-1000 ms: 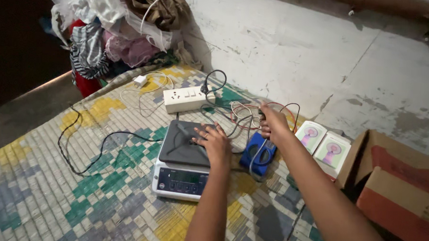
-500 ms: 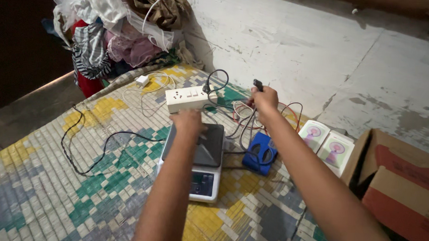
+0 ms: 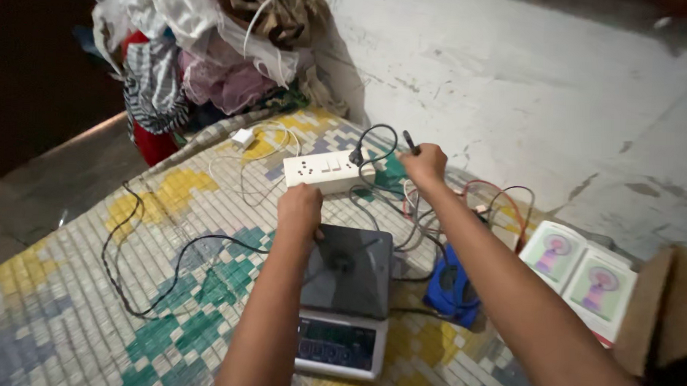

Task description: The person places a digital scale on a bed, plugs it into a power strip, and observes the display. They then unplug the scale, coil the power cord, and pack the scale and cord into a cardboard box. Finally, they place two small product boxes into the same box.

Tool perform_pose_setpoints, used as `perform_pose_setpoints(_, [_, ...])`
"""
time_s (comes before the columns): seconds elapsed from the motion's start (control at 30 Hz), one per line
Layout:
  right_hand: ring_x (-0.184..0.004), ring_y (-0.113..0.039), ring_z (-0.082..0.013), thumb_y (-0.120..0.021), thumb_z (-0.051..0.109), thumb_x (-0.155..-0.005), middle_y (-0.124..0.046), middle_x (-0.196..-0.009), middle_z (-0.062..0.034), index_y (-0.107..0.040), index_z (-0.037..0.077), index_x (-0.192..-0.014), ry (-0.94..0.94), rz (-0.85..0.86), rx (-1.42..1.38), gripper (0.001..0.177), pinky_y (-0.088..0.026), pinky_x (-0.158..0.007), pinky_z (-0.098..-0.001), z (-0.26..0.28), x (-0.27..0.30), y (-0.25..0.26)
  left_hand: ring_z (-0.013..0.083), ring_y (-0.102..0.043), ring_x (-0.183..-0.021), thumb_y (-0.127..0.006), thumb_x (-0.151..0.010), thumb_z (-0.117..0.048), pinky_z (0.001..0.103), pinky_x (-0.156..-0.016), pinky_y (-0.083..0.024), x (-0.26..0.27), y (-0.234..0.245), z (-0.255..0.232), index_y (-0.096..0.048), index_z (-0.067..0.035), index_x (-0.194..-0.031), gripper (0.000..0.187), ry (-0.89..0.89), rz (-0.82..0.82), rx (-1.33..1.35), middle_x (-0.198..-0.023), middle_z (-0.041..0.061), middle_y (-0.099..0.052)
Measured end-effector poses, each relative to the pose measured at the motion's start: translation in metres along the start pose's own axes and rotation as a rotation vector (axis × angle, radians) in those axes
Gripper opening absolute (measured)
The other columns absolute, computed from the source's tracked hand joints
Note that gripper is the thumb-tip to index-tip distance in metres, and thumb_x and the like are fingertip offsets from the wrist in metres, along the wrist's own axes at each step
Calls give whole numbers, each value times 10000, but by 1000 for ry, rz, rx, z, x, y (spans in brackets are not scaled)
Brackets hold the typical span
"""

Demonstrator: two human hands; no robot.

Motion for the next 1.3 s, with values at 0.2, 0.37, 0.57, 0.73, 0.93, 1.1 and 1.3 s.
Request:
perform_pose_setpoints(0.2, [-768,-728,-369,-830,218,-781,-730,-852,-213,-769,17,-915,454,12,-68,249,-558,-706,-442,-14,-37,-117,298,-720,-1006,-955,-641,-134,397,-819,-591,-41,0,2,-797,-79,-1042,434,192,490,-53,-1058,134,-738])
perform_pose_setpoints(0.37, [-980,-689,-406,-706,49,-927,-724,-1034,-224,-696,-3,-1124,401,-136,8,204,-523,-855,-483,-35,-58,-169,368,-365,-1428,-876,-650,-76,578,-1129,-360,-41,19,-7,-507,-354,-1476,947,124,567,23,-1495,54,-512])
perform_pose_setpoints(0.57, [-992,-707,-373,-746,112,-880,-717,-1082,-215,-672,8,-1125,322,-32,-76,276,-547,-861,-452,-56,-76,-179,447,116,-1583,-980,-598,-202,725,-1218,-47,-39,44,-15,-154,-395,-1643,1346,137,715,-91,-1726,192,-4])
perform_pose_setpoints(0.73, [-977,-706,-379,-746,192,-916,-729,-1034,-213,-712,19,-1079,284,31,10,240,-541,-853,-447,-56,-79,-182,473,171,-1561,-976,-607,-190,741,-1203,-26,-38,43,-20,-101,-383,-1651,1375,95,694,-126,-1723,201,90])
perform_pose_setpoints(0.93, [-838,-688,-392,-864,241,-767,-701,-883,-236,-695,-37,-919,318,16,5,359,-535,-749,-461,-37,-59,-178,482,184,-1557,-976,-620,-195,744,-1198,-32,-37,47,-18,-63,-361,-1658,1392,125,725,-76,-1716,206,97])
perform_pose_setpoints(1.1, [-754,-676,-382,-899,243,-720,-704,-798,-215,-707,-15,-820,392,-96,28,336,-518,-704,-463,-9,-53,-163,473,127,-1566,-987,-614,-197,743,-1194,-37,-35,47,-23,-81,-366,-1655,1391,67,675,-134,-1719,204,56])
perform_pose_setpoints(1.3, [-670,-668,-324,-836,261,-860,-705,-764,-181,-649,-12,-829,182,-121,-47,333,-510,-636,-433,33,-45,-141,460,114,-1568,-936,-639,-152,750,-1182,-7,-34,37,-27,-150,-371,-1636,1289,9,516,-164,-1717,186,13])
Point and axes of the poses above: each hand's wrist, its own x-axis away from the middle knuckle, its own y-axis out of the back of the hand, z = x × y, the point moved 1 cm from there along -x, towards the middle knuckle
